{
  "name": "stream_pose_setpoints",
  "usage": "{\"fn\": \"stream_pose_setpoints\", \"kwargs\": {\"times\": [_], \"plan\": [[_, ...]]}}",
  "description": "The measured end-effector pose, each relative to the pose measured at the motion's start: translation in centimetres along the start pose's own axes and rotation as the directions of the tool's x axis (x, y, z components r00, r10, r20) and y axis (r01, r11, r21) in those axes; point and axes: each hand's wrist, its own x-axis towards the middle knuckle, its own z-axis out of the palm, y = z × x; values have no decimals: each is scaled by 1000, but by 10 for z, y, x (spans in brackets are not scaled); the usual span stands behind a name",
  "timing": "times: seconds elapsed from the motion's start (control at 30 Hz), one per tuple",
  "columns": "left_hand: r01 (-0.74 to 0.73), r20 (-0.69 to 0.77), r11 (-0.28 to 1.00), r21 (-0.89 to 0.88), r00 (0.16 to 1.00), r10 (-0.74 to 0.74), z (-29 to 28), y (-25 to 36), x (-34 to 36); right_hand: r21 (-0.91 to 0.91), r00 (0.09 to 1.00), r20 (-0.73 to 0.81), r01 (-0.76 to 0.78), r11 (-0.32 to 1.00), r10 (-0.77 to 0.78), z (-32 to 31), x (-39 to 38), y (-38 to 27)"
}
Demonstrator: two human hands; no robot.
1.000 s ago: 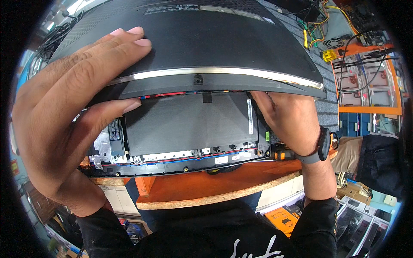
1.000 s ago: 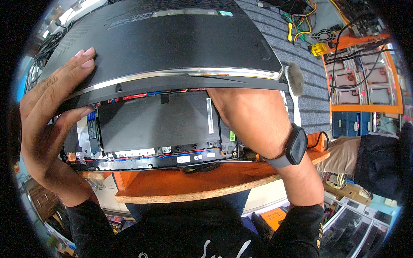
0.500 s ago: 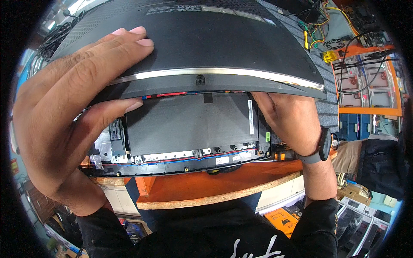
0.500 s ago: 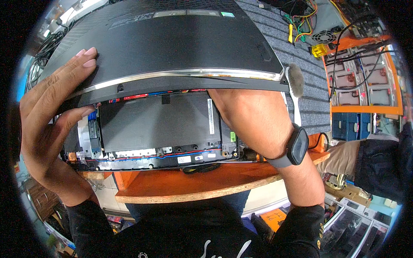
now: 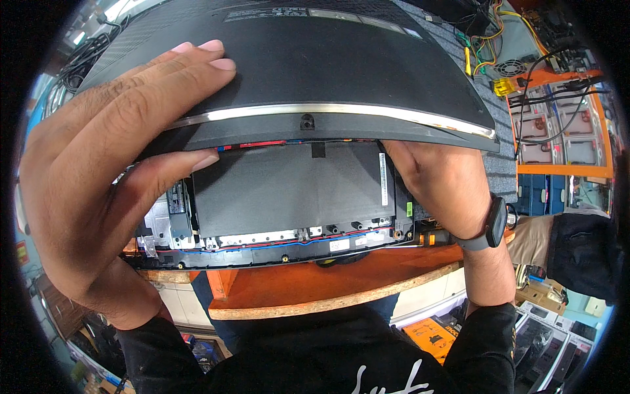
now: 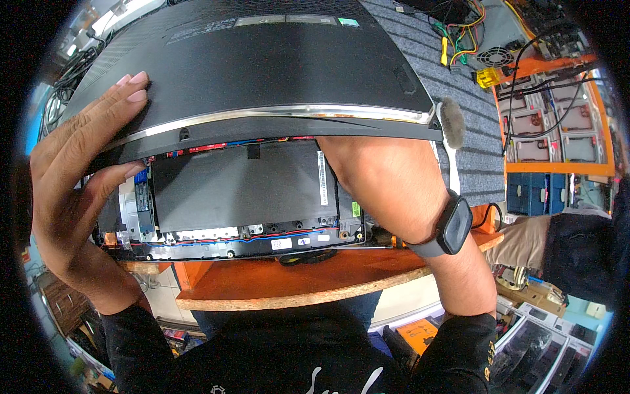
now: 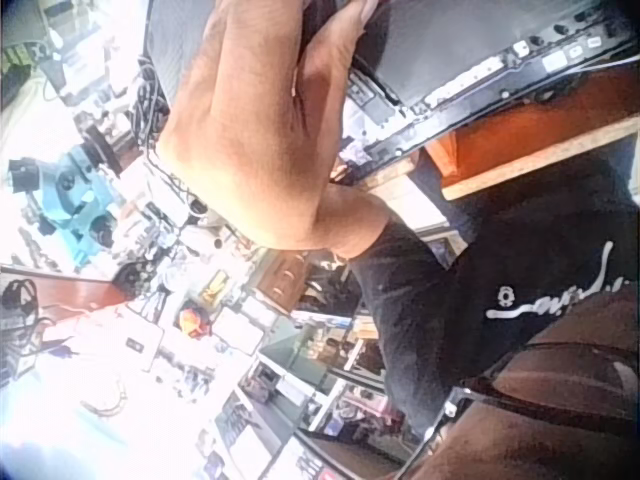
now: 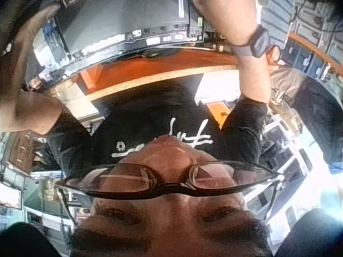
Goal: The person manipulates internal components of a laptop, handling small cables and connectors by hand, and then positions the laptop screen and casing.
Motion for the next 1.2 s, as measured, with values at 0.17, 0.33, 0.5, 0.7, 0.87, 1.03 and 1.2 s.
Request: {"fn": "stream_pose_setpoints", "kwargs": {"times": [0.17, 0.33, 0.5, 0.7, 0.87, 1.03, 1.2], "plan": [[3, 4, 1000, -4, 1000, -3, 0, 0, 0, 3, 1000, -7, 2, 1000, -2, 0, -1, -1], [-43, 9, 999, 3, 999, 43, -1, -3, 1, 31, 1000, -8, 3, 1000, -3, -1, -2, 0], [-30, 7, 999, -17, 1000, 30, -2, -2, -1, 26, 1000, 18, -9, 1000, 9, -4, -4, -3], [-83, -5, 996, -30, 997, 83, -3, -5, 0, 67, 1000, -5, -30, 997, 31, -5, -6, -4], [-37, 4, 999, -18, 999, 37, -3, -3, -1, 41, 999, -43, 6, 999, -4, -3, -4, -4], [-66, -7, 997, -31, 998, 65, 2, -6, 2, 40, 1000, -11, -4, 999, 5, -4, -4, -2], [-7, 1, 1000, -3, 1000, 7, -4, 1, 1, 46, 1000, -16, -3, 999, 3, -5, 0, -3]]}}
